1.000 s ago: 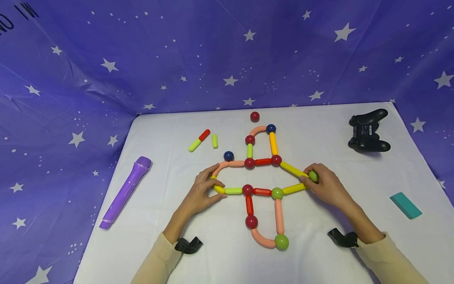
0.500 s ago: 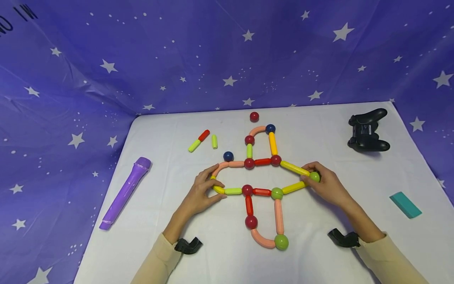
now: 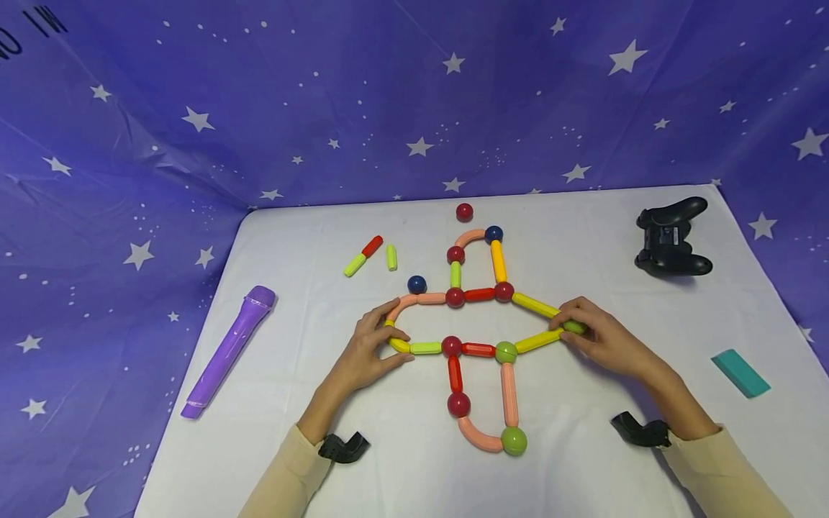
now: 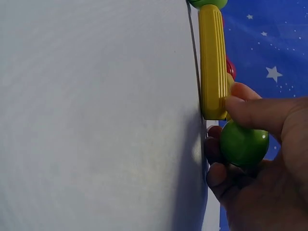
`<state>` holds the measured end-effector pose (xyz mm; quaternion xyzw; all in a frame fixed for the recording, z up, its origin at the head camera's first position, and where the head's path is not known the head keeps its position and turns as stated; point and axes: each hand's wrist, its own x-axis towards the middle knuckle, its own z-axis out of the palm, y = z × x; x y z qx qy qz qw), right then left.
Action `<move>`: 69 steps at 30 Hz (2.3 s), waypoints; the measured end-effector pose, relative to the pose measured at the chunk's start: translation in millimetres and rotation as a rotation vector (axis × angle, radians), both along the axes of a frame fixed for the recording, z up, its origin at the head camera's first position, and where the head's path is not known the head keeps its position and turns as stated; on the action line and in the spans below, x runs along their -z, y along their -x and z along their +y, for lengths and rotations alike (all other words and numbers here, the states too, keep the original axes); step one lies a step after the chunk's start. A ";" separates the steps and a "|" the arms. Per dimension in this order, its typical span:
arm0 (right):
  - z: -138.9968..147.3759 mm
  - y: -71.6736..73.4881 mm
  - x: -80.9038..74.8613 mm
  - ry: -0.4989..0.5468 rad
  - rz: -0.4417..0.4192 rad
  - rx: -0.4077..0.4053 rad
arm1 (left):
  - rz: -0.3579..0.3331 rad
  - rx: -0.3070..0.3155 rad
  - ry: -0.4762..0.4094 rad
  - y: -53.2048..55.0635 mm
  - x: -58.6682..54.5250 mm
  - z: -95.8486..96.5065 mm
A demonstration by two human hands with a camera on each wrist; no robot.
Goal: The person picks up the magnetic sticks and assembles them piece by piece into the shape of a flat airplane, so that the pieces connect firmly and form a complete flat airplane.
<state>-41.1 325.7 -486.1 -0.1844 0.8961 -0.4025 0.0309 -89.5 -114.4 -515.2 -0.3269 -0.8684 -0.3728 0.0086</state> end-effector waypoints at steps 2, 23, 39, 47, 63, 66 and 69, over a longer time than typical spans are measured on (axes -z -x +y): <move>-0.2 -0.2 -0.6 -0.044 0.009 0.000 | -0.005 -0.001 0.002 0.1 0.1 0.1; -7.6 -3.9 -4.8 -0.201 -0.020 0.048 | -0.024 -0.006 0.006 0.1 0.2 0.4; 1.5 -5.8 -5.4 -0.140 0.066 0.028 | -0.023 -0.008 0.003 -1.1 -0.7 1.1; 1.1 -7.4 -5.0 -0.090 0.081 0.029 | -0.027 -0.009 -0.001 0.1 0.3 0.6; -0.3 -5.9 -3.9 -0.071 0.124 0.021 | -0.031 -0.005 -0.001 -0.7 -0.8 -0.3; -0.8 -5.3 -4.4 -0.079 0.115 0.035 | -0.031 -0.004 -0.001 -0.9 -0.4 -0.3; -0.7 -5.5 -4.0 -0.100 0.098 0.045 | -0.031 -0.005 0.001 -0.6 -0.1 -0.2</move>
